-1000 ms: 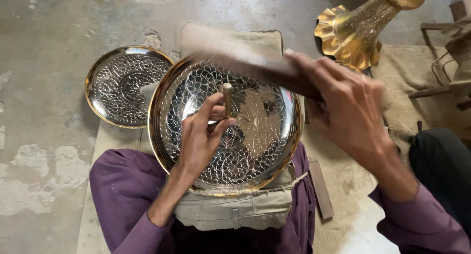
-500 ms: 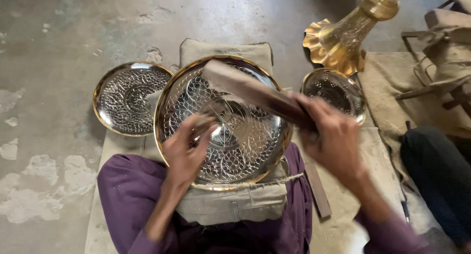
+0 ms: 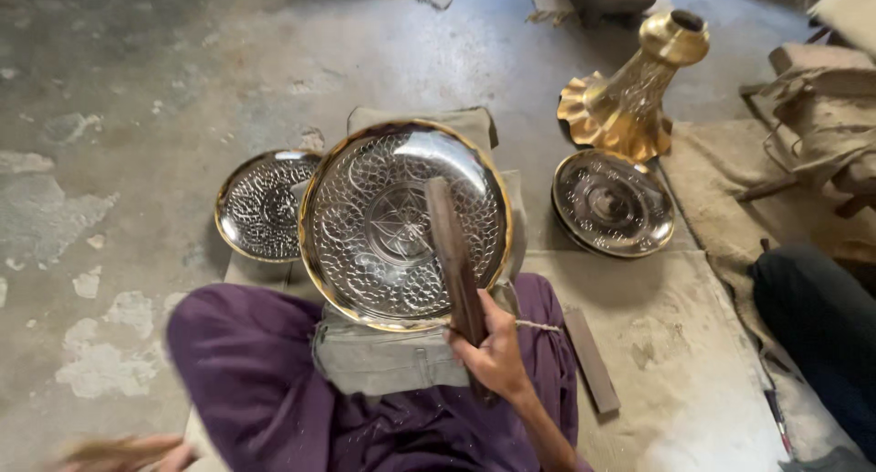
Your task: The person sits on the floor with a decorated metal plate resting on a lap cushion and engraves ornamental patterns into its surface. They hold a chisel against the plate with one hand and strike it with a wooden mallet held in the other hand, repositioning the chisel repeatedly to work across the design, with other engraved plates and brass items beside them.
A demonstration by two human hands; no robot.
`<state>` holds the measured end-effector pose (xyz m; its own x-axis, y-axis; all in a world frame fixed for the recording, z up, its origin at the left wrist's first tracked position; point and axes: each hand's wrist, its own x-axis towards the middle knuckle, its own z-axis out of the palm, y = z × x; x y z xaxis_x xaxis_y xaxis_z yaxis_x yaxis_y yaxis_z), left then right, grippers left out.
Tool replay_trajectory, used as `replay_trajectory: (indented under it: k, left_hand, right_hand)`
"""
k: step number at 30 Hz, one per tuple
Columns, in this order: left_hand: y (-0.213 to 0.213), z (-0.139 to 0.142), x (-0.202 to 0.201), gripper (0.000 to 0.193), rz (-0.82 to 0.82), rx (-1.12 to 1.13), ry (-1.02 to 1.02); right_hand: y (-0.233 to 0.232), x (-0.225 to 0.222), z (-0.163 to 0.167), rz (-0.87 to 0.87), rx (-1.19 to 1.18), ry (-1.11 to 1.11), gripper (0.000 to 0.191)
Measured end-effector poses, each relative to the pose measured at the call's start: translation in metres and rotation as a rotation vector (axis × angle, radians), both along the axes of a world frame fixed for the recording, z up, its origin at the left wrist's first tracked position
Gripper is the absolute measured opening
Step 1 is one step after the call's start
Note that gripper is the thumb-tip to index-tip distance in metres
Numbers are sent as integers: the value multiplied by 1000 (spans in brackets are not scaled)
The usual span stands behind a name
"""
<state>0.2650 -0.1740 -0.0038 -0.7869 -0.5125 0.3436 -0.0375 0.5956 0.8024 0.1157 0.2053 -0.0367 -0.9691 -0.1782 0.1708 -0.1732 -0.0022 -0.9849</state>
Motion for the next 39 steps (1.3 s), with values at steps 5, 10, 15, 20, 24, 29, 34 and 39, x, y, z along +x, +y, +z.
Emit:
replay_trajectory:
  k: [5,10,15,20,24,29,34,39]
  left_hand:
    - [-9,25,-25,63,94,-39,45]
    - [-2,57,-30,60,40,-59,125]
    - [29,151,-51,57,-128,-16,134]
    - [56,109,-124,58,-476,217,129]
    - [57,18,-156,60,-588,367,32]
    - [66,1,-178,52,-514,461,-79]
    - [73,-7,-202,48,-438,504,154]
    - [95,-34,-216,37,-315,574,329]
  right_hand:
    - [-6,-6,13,-40,23,23,24]
    - [-12,-8,17,-5,3,4,30]
    - [-12,-7,20,23,22,16,30]
    - [-11,-3,18,49,9,-6,29]
    - [-7,-1,9,55,0,-42,30]
    - [15,-8,9,40,-168,-207,61]
    - [61,-34,24,-247,149,-228,30]
    - [73,-67,27,-416,387,27,30]
